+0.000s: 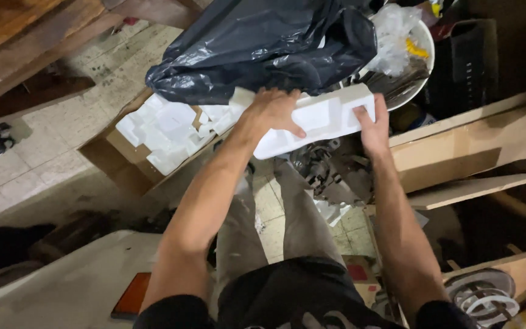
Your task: The person gathers cardboard and styrofoam pieces from the floor and places them into a black plastic bag. They repeatedly pick up flat cardboard sheets and white foam inserts, fold or compress them, and drop them into the bag. The person also briefly handles a small metal hook before continuing to pack more foam pieces.
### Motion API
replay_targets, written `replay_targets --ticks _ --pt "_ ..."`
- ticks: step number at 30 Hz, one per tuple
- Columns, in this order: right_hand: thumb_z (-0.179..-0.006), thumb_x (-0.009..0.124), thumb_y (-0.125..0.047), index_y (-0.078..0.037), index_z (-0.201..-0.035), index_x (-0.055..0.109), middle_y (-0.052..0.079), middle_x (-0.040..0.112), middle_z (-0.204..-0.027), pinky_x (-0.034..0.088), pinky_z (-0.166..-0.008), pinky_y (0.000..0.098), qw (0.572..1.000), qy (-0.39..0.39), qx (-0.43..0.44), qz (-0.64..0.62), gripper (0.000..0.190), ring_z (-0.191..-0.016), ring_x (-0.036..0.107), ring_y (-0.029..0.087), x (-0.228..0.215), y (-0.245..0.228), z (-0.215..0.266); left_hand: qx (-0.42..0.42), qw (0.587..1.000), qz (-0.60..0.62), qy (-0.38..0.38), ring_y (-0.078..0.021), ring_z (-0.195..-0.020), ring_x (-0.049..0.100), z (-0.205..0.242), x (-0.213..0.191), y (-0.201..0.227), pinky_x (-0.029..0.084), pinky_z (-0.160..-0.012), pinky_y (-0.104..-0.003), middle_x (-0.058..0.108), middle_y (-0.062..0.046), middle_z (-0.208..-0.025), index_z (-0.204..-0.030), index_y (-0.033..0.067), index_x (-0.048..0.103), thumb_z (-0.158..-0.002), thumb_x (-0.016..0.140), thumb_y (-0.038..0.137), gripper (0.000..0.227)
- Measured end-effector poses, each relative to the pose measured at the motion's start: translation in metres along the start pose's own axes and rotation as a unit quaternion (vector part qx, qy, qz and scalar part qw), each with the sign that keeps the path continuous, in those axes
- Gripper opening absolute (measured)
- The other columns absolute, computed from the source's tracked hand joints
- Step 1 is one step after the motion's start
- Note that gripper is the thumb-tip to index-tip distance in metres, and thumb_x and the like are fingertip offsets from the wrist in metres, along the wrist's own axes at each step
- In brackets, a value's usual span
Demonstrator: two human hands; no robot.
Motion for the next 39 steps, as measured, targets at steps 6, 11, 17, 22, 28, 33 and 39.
replay_targets --ticks 6,11,17,22,28,33,39 --pt "-0.107 0.067 -0.031 -0.006 -0.149 0.037 0.029 0.043 -0.147 0.03 -0.116 0.0566 0.988 -0.069 -0.131 -0.039 0.058 -0.138 0.036 0.036 0.012 -0.08 -0.007 -0.054 0.974 0.205 -0.079 -0.0404 -0.139 0.052 0.028 -0.01 0.015 0.041 -0.114 -0.057 0.055 -0.023 -0.148 -0.155 0.0126 0.036 -0.069 0.084 0.066 0.112" --pt "-0.101 0.078 -0.031 -0.012 -0.154 0.033 0.018 0.046 -0.149 0.049 -0.108 0.0551 0.943 -0.068 0.127 -0.299 0.073 -0.13 0.053 0.032 0.077 -0.11 0.033 -0.068 0.871 0.486 0.012 -0.0435 -0.139 0.05 0.036 0.005 0.032 0.041 -0.117 -0.054 0.057 -0.026 -0.142 -0.145 0.0057 0.043 -0.07 0.088 0.052 0.099" --pt "-0.085 0.091 -0.039 -0.007 -0.147 0.047 0.022 0.066 -0.128 0.057 -0.091 0.0651 0.913 -0.098 0.249 -0.308 0.083 -0.114 0.069 0.039 0.062 -0.111 0.005 -0.142 0.85 0.503 -0.063 -0.0388 -0.146 0.043 0.076 -0.018 0.053 0.039 -0.119 -0.054 0.041 -0.025 -0.158 -0.163 0.0068 0.019 -0.067 0.076 0.073 0.13" --pt "-0.085 0.082 -0.031 -0.004 -0.144 0.047 0.024 0.062 -0.127 0.051 -0.094 0.0603 0.941 -0.057 0.241 -0.23 0.073 -0.113 0.064 0.041 0.067 -0.094 0.01 -0.191 0.848 0.49 -0.065 -0.0369 -0.142 0.049 0.072 0.009 0.059 0.043 -0.114 -0.053 0.044 -0.021 -0.157 -0.165 0.0146 0.018 -0.063 0.061 0.09 0.134" --pt "-0.091 0.07 -0.017 -0.003 -0.148 0.045 0.023 0.054 -0.137 0.041 -0.109 0.0517 0.983 0.013 0.105 -0.153 0.064 -0.128 0.054 0.035 0.07 -0.08 0.017 -0.201 0.854 0.479 -0.03 -0.0361 -0.137 0.055 0.061 0.014 0.052 0.046 -0.112 -0.051 0.052 -0.022 -0.151 -0.162 0.0172 0.026 -0.066 0.066 0.085 0.124" --pt "-0.085 0.069 0.003 -0.006 -0.143 0.039 0.024 0.047 -0.132 0.029 -0.119 0.0524 0.985 -0.022 -0.154 -0.071 0.066 -0.133 0.045 0.032 0.07 -0.11 -0.012 -0.247 0.736 0.63 0.022 -0.0417 -0.129 0.06 0.015 0.107 0.06 0.048 -0.104 -0.051 0.045 -0.032 -0.152 -0.166 0.0089 0.017 -0.08 0.059 0.081 0.12" --pt "-0.08 0.067 -0.022 -0.005 -0.14 0.036 0.014 0.049 -0.131 0.038 -0.108 0.0352 0.968 -0.096 -0.231 0.005 0.07 -0.121 0.048 0.024 0.073 -0.092 -0.012 -0.252 0.752 0.604 0.082 -0.0117 -0.044 0.049 0.019 0.064 0.014 0.038 -0.034 -0.029 0.051 0.001 -0.057 -0.095 0.0213 0.065 -0.073 0.063 0.066 0.05"
Point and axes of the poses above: each hand's wrist, its own z-axis away from the middle knuckle, its own x-axis out of the palm, y = z × x, the point moved 3 cm from there along -z, towards the middle knuckle
